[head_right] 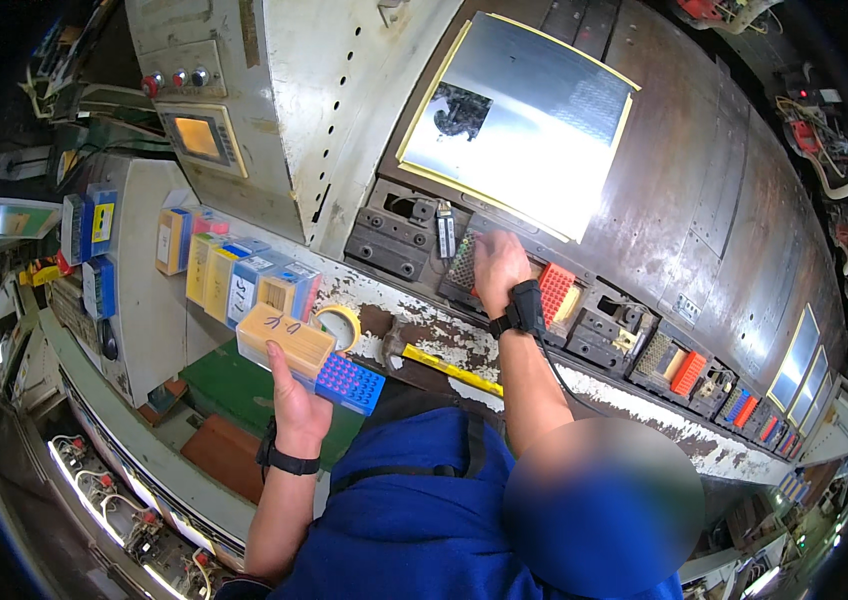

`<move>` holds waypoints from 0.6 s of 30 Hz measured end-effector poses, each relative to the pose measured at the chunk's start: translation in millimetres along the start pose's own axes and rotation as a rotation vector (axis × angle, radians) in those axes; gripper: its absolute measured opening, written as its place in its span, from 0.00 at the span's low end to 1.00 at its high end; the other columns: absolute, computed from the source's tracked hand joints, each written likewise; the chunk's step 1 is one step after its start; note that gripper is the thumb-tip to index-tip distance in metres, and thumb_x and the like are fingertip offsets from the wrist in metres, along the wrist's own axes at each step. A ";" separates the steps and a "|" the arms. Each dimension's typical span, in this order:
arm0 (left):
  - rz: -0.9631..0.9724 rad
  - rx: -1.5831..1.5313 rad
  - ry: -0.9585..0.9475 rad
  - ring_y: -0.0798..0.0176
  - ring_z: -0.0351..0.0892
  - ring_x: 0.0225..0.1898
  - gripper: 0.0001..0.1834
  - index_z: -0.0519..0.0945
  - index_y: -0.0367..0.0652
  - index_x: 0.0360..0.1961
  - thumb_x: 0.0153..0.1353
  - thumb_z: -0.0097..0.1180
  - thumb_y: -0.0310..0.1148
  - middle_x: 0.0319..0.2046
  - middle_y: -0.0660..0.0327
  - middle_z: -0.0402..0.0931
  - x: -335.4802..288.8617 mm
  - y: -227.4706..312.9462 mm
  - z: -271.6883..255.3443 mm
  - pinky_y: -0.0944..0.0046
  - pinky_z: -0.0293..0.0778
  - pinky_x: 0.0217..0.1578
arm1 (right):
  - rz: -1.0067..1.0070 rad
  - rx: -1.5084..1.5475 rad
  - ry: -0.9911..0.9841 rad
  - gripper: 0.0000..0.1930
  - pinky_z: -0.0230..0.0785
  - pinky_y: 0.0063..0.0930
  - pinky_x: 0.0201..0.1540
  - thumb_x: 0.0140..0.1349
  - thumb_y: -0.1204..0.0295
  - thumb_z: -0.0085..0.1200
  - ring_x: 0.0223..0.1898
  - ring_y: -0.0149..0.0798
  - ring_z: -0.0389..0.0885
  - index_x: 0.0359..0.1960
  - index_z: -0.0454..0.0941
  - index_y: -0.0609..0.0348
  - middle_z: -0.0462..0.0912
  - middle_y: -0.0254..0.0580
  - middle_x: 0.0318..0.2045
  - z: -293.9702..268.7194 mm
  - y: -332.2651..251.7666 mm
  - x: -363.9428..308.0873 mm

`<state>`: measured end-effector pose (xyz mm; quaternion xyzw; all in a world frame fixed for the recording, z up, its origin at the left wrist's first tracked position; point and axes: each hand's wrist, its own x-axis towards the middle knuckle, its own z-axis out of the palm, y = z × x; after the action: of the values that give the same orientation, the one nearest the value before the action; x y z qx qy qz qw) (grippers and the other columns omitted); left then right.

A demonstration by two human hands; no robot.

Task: The person sorts electronic components into specified sorting trays by hand, following instructions from a document and a machine interface.

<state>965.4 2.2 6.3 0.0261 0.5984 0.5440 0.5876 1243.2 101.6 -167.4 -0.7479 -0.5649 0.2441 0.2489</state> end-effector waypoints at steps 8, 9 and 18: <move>-0.064 -0.141 -0.052 0.56 0.78 0.60 0.29 0.69 0.39 0.68 0.79 0.46 0.50 0.60 0.55 0.78 -4.7 0.2 -27.2 0.54 0.73 0.63 | 0.193 -0.056 -0.261 0.15 0.78 0.43 0.46 0.66 0.62 0.63 0.43 0.52 0.88 0.45 0.85 0.61 0.89 0.54 0.40 -17.0 -13.5 7.4; 0.199 0.216 -0.137 0.59 0.79 0.59 0.28 0.72 0.37 0.66 0.79 0.46 0.49 0.57 0.55 0.81 8.3 -32.6 -79.8 0.58 0.73 0.60 | 0.149 0.030 -0.181 0.14 0.77 0.41 0.45 0.66 0.63 0.64 0.41 0.47 0.87 0.44 0.85 0.61 0.89 0.52 0.38 -17.6 -15.6 1.4; -0.003 -0.156 -0.415 0.49 0.85 0.50 0.46 0.69 0.41 0.66 0.64 0.55 0.70 0.53 0.48 0.80 -52.4 73.0 -119.2 0.48 0.81 0.54 | -0.080 0.553 -0.147 0.09 0.54 0.20 0.24 0.76 0.67 0.54 0.22 0.20 0.63 0.38 0.76 0.59 0.70 0.26 0.23 -42.5 -69.2 -63.5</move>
<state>849.9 -77.2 57.7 0.0912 0.4207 0.5709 0.6991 1205.2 52.6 -85.0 -0.6090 -0.5226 0.4324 0.4111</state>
